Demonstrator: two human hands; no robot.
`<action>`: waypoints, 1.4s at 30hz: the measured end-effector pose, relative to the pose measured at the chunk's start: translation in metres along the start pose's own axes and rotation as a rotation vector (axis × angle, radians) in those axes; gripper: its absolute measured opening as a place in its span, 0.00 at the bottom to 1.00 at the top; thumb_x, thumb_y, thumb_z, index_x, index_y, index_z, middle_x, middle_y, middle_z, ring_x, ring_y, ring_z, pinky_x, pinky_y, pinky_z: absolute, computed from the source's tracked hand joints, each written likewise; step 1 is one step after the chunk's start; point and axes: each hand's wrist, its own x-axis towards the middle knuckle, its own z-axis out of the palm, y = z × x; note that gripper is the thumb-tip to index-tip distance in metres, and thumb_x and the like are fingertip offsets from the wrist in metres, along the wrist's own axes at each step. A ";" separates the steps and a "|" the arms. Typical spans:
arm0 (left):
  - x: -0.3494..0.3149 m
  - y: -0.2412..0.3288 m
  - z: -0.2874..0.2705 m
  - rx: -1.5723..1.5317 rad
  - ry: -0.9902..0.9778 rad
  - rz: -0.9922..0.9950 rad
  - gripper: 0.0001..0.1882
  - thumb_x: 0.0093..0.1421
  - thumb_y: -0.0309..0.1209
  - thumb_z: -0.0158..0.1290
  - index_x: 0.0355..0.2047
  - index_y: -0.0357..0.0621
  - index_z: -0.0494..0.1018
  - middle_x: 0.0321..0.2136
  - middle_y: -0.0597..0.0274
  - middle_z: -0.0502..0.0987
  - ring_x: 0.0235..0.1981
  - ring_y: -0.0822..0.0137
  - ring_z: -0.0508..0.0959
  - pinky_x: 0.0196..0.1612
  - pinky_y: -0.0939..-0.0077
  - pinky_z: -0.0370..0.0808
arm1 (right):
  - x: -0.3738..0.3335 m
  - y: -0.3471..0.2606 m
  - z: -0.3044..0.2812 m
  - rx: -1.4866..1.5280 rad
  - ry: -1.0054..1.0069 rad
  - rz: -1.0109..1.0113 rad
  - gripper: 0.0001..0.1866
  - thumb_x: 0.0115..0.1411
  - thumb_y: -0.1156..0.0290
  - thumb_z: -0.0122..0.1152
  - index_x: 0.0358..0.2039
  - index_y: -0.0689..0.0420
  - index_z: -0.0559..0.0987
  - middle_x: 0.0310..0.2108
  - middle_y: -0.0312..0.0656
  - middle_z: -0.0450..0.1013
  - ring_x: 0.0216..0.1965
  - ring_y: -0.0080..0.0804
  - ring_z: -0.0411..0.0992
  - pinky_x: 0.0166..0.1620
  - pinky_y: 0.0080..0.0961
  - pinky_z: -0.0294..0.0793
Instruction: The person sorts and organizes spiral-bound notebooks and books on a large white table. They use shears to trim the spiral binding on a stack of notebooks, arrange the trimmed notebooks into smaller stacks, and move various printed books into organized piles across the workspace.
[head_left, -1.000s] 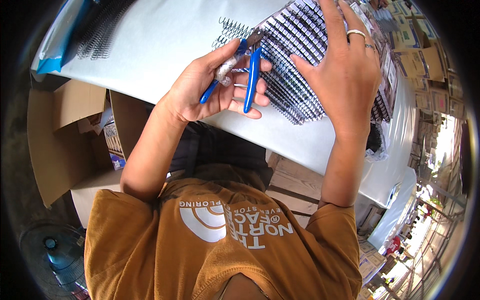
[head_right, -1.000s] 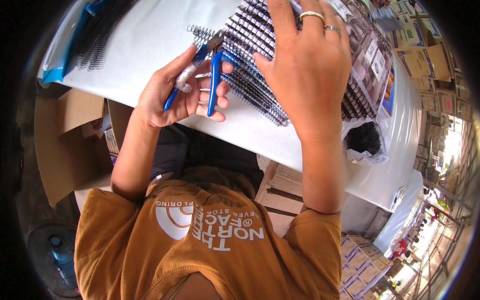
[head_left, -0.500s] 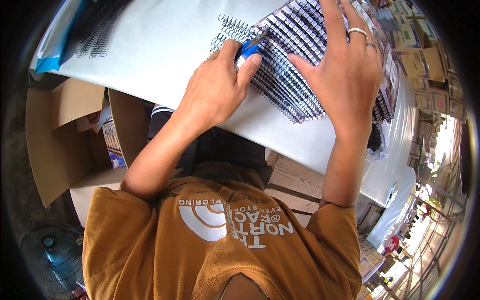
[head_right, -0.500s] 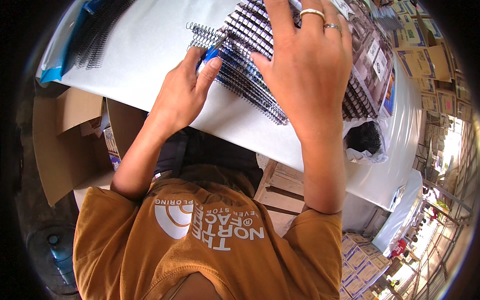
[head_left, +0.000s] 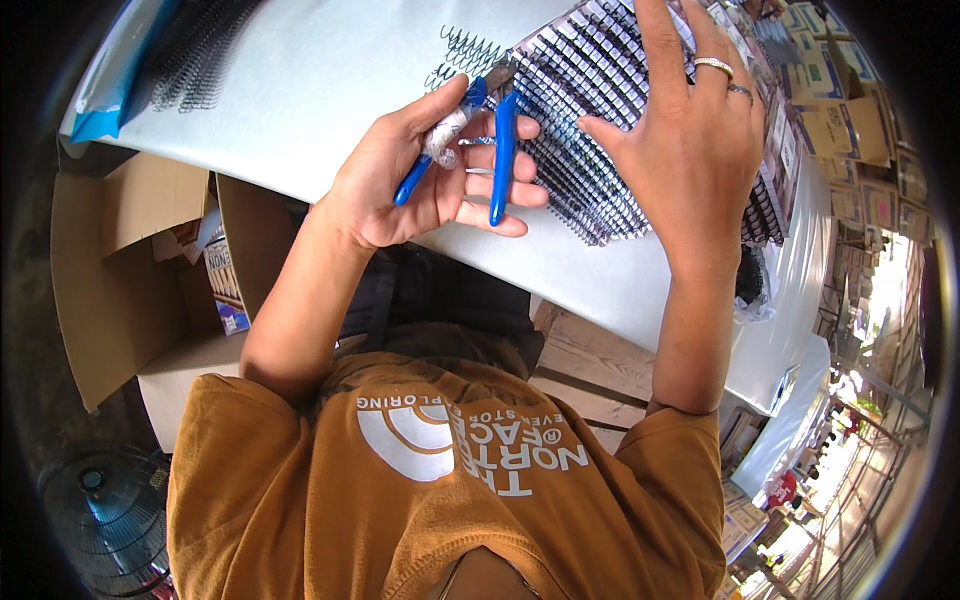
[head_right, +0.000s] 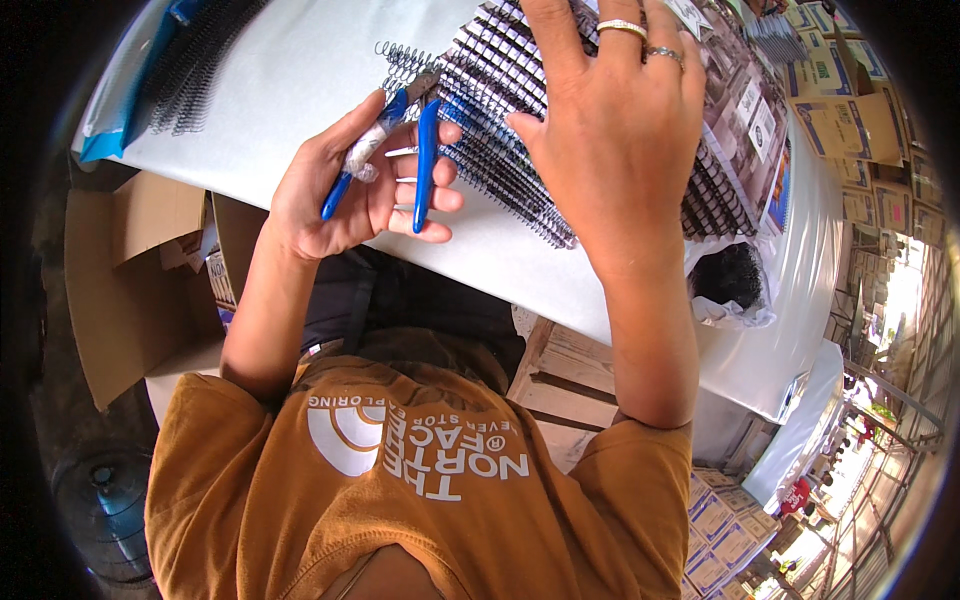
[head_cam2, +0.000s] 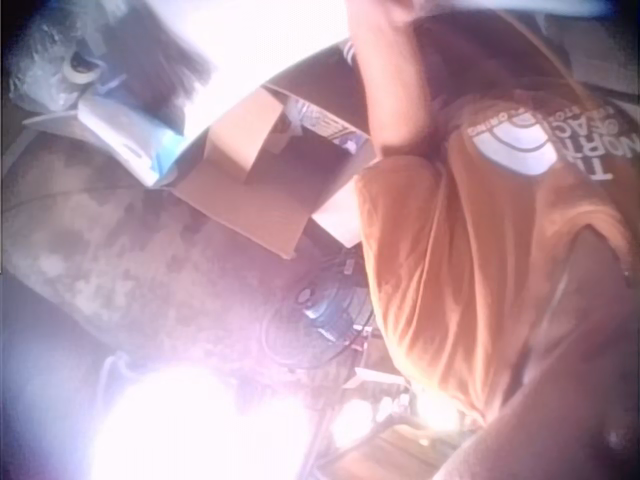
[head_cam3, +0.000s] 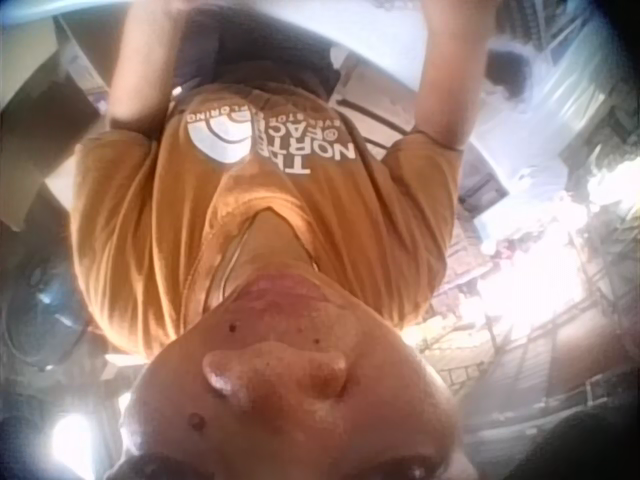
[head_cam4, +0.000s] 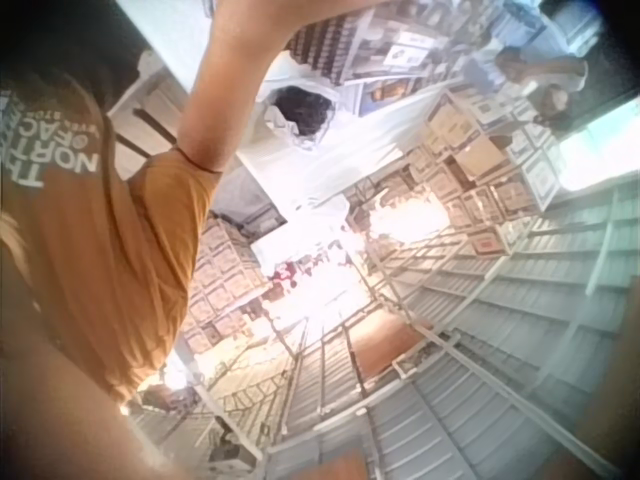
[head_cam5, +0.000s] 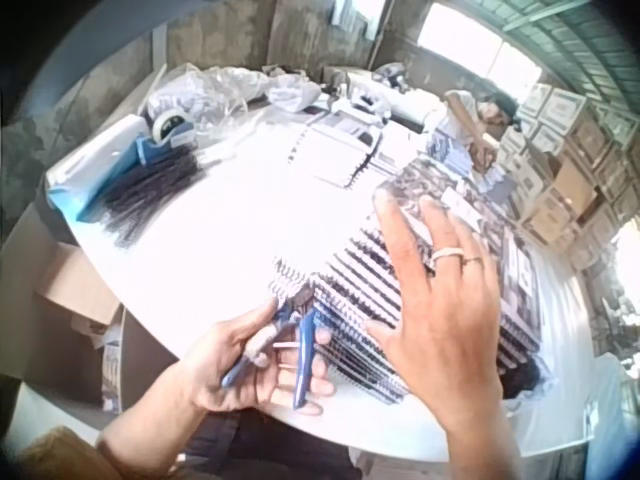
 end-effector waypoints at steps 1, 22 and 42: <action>0.003 0.002 -0.006 -0.048 -0.025 -0.009 0.35 0.65 0.53 0.26 0.50 0.30 0.62 0.35 0.42 0.72 0.37 0.46 0.77 0.41 0.51 0.77 | 0.000 -0.001 -0.002 0.000 -0.027 0.004 0.53 0.30 0.67 0.76 0.60 0.49 0.61 0.51 0.50 0.61 0.51 0.49 0.61 0.54 0.41 0.60; 0.000 -0.005 -0.012 0.016 0.038 0.081 0.32 0.65 0.51 0.30 0.51 0.31 0.63 0.37 0.43 0.74 0.42 0.47 0.76 0.43 0.48 0.75 | 0.122 -0.049 0.033 0.274 -0.976 -0.353 0.15 0.47 0.65 0.63 0.30 0.66 0.80 0.32 0.54 0.76 0.33 0.43 0.75 0.38 0.36 0.73; 0.023 -0.029 -0.045 -0.023 -0.265 0.134 0.31 0.66 0.53 0.28 0.51 0.35 0.61 0.37 0.46 0.74 0.42 0.53 0.77 0.42 0.62 0.77 | 0.124 -0.044 0.061 0.294 -1.069 -0.367 0.12 0.44 0.69 0.64 0.28 0.65 0.80 0.28 0.53 0.76 0.30 0.41 0.75 0.36 0.33 0.72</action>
